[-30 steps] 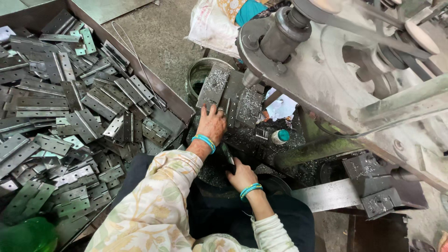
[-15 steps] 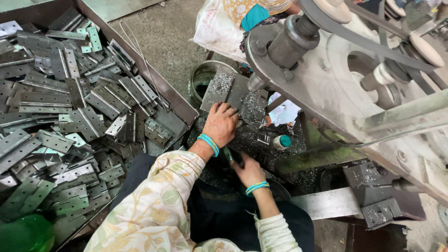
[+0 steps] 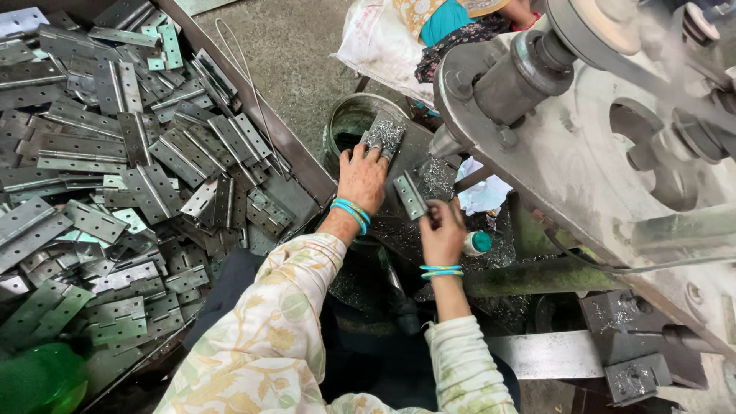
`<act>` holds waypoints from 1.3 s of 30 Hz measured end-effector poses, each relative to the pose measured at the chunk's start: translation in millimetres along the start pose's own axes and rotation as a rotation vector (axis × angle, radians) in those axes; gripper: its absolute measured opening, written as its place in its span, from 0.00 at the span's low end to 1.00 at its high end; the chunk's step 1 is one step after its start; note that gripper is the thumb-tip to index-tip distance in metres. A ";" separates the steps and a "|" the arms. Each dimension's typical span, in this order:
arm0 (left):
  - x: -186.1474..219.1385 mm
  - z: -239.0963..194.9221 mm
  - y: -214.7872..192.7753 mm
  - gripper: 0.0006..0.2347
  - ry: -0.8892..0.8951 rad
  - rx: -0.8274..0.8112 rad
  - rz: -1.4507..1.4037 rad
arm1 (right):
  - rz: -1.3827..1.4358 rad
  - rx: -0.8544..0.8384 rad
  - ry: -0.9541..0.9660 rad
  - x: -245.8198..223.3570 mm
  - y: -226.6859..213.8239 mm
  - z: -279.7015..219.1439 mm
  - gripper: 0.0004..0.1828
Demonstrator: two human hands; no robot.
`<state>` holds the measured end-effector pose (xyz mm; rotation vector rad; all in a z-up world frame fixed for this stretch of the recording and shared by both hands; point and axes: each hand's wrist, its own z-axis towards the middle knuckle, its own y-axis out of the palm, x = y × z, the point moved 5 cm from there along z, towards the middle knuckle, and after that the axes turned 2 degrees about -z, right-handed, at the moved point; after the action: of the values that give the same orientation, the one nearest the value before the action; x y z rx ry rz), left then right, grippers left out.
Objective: The person takes metal hinges from a bin, places them individually into a pressing machine, and uses a lever to operate the machine before returning the processed part to the bin.
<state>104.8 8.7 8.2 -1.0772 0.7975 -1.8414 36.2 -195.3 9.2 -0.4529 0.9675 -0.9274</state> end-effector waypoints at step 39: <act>39.5 4.2 63.7 0.13 0.136 -0.190 0.072 | -0.319 -0.704 0.426 -4.8 7.4 -152.4 0.37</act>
<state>119.2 -55.4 -28.3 -1.0339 1.0957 -1.8202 -91.5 -177.7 -72.6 -1.0535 1.6536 -0.9697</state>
